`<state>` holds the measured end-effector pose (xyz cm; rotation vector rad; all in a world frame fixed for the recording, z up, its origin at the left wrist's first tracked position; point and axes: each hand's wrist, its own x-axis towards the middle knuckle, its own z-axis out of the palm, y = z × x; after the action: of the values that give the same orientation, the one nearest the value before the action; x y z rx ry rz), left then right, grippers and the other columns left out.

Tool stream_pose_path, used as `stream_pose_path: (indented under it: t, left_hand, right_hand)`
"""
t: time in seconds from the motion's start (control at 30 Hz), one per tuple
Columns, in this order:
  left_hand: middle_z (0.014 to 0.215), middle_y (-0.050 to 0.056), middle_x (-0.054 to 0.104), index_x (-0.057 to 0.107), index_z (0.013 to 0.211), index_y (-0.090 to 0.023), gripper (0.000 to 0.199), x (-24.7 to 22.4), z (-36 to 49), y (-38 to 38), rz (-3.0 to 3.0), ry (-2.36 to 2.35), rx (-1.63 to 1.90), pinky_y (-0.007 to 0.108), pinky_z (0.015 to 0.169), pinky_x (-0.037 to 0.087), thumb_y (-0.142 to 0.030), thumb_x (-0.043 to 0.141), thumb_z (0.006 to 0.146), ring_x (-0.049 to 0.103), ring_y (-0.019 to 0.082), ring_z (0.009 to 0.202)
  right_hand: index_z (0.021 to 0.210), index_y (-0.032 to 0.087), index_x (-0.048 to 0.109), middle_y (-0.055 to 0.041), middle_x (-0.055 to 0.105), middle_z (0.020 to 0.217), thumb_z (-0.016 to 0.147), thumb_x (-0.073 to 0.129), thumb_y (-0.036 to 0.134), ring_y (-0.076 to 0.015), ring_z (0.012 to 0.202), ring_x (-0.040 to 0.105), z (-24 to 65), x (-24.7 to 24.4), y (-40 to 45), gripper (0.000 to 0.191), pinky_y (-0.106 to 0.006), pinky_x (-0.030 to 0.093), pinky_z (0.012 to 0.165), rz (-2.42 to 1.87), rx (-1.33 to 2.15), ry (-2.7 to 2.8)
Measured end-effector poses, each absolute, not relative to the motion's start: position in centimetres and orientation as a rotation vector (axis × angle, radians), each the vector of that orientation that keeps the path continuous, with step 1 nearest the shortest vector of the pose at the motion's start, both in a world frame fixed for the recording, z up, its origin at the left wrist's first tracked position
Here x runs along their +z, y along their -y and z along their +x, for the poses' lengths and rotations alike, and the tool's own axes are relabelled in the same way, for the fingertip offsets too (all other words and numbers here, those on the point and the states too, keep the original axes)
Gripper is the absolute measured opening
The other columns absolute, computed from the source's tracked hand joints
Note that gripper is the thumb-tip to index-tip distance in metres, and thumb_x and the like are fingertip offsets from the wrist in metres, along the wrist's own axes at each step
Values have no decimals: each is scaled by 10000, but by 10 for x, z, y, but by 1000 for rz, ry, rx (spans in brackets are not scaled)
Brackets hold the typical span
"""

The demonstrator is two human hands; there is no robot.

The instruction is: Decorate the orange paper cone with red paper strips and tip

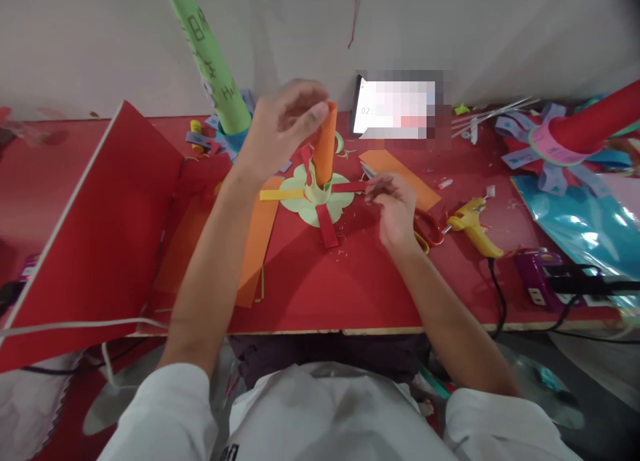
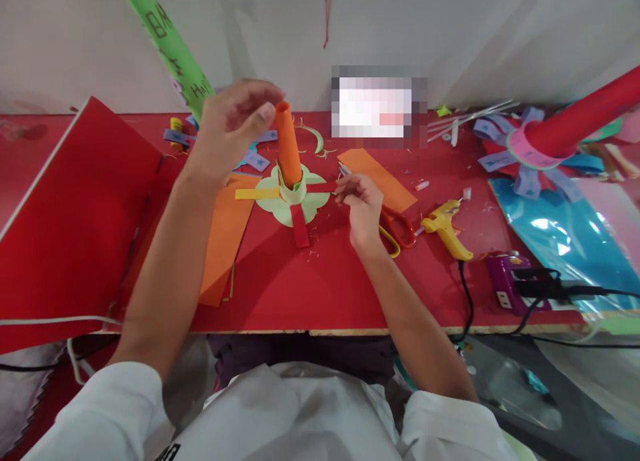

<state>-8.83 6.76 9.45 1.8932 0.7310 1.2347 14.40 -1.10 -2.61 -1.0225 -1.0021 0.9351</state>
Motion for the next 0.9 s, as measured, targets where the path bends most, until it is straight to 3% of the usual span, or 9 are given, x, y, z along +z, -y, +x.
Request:
stream_pose_path:
  t: [0.13,0.33,0.47,0.63,0.9]
  left_hand:
    - [1074,41,770,779,1080,-188,95,100,-80,-68,1980,-833,1041,360,1010,575,-216,791,991,724,213,1053]
    - [952,30,738,765,937,-194,160,101,-81,-71,1919,-972,1146,372,936,584,-217,910,874,699,223,962]
    - [901,-1,689,749,904,-246,128,114,-80,-62,2005,-975,1226,361,859,585,-257,876,908,700,218,917]
    - [879,-4,676,711,907,-218,111,124,-73,-47,2117,-1041,1250,318,798,549,-246,809,951,711,187,884]
    - [922,8,710,685,874,-272,259,111,-65,-51,2049,-1085,1243,360,856,563,-299,940,835,692,237,899]
  right_hand:
    - [865,242,710,1,686,886,639,550,129,-130,690,616,147,-28,8,299,-292,488,657,-1019,952,996]
    - [887,255,700,5,684,864,702,570,135,-137,696,623,146,-26,10,256,-285,479,632,-1014,935,1080]
    - [863,254,683,3,684,868,708,559,154,-140,701,622,146,-24,11,222,-297,487,647,-1081,902,1093]
    - [870,254,706,0,676,848,682,537,124,-145,709,626,147,-24,11,284,-301,481,640,-1051,886,1114]
    - [843,277,697,1,694,820,762,531,105,-169,738,645,148,-25,11,253,-322,532,688,-1136,761,1250]
